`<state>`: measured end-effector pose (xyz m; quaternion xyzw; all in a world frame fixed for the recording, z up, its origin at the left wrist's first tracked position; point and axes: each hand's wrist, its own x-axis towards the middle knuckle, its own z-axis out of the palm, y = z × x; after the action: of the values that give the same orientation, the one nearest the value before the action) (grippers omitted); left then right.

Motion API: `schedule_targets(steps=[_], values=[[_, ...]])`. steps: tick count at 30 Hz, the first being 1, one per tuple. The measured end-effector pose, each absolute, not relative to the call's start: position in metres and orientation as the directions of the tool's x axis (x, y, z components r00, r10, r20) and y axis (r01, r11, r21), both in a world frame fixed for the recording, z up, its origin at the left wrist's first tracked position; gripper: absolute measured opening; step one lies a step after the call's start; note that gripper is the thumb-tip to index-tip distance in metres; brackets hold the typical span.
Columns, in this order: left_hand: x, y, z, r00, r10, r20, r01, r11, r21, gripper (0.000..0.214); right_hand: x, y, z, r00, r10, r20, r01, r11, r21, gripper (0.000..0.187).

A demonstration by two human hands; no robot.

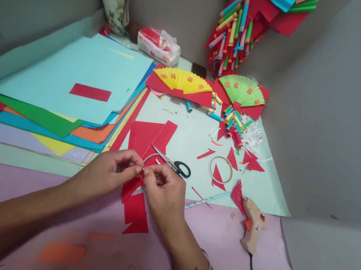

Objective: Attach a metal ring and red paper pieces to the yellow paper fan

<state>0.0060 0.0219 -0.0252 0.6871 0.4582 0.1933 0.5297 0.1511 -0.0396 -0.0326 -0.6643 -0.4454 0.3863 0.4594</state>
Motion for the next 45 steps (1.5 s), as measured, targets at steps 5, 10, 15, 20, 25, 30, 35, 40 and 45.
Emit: schedule_targets(steps=[5, 10, 15, 20, 25, 30, 35, 40, 45], values=[[0.007, 0.022, -0.023, 0.52, 0.83, -0.202, 0.406, -0.032, 0.913, 0.012, 0.152, -0.039, -0.034, 0.307, 0.946, -0.109, 0.232, -0.185, -0.955, 0.011], [0.007, 0.022, -0.027, 0.515, 0.834, -0.197, 0.426, -0.049, 0.903, 0.013, 0.152, -0.039, -0.035, 0.301, 0.951, -0.076, 0.287, -0.167, -0.943, 0.011], [0.006, 0.022, -0.03, 0.506, 0.836, -0.213, 0.419, -0.022, 0.908, 0.013, 0.151, -0.04, -0.034, 0.298, 0.953, -0.051, 0.317, -0.149, -0.937, 0.011], [0.007, 0.022, -0.027, 0.512, 0.832, -0.216, 0.376, 0.009, 0.927, 0.012, 0.152, -0.04, -0.035, 0.307, 0.951, -0.038, 0.323, -0.141, -0.936, 0.01], [0.008, 0.022, -0.026, 0.506, 0.835, -0.218, 0.38, 0.012, 0.925, 0.014, 0.151, -0.041, -0.037, 0.291, 0.953, 0.077, 0.438, -0.061, -0.897, 0.012], [0.007, 0.022, -0.027, 0.491, 0.841, -0.229, 0.404, 0.013, 0.915, 0.013, 0.149, -0.041, -0.039, 0.288, 0.945, 0.158, 0.519, -0.015, -0.855, 0.011], [0.008, 0.021, -0.026, 0.474, 0.855, -0.213, 0.418, -0.006, 0.908, 0.014, 0.149, -0.041, -0.039, 0.306, 0.937, 0.167, 0.52, -0.017, -0.854, 0.011], [0.009, 0.021, -0.025, 0.484, 0.848, -0.216, 0.437, -0.02, 0.899, 0.015, 0.15, -0.042, -0.041, 0.263, 0.932, 0.25, 0.608, 0.042, -0.793, 0.012], [0.009, 0.021, -0.027, 0.483, 0.846, -0.225, 0.412, 0.007, 0.911, 0.014, 0.15, -0.042, -0.044, 0.232, 0.926, 0.298, 0.674, 0.068, -0.736, 0.013]])
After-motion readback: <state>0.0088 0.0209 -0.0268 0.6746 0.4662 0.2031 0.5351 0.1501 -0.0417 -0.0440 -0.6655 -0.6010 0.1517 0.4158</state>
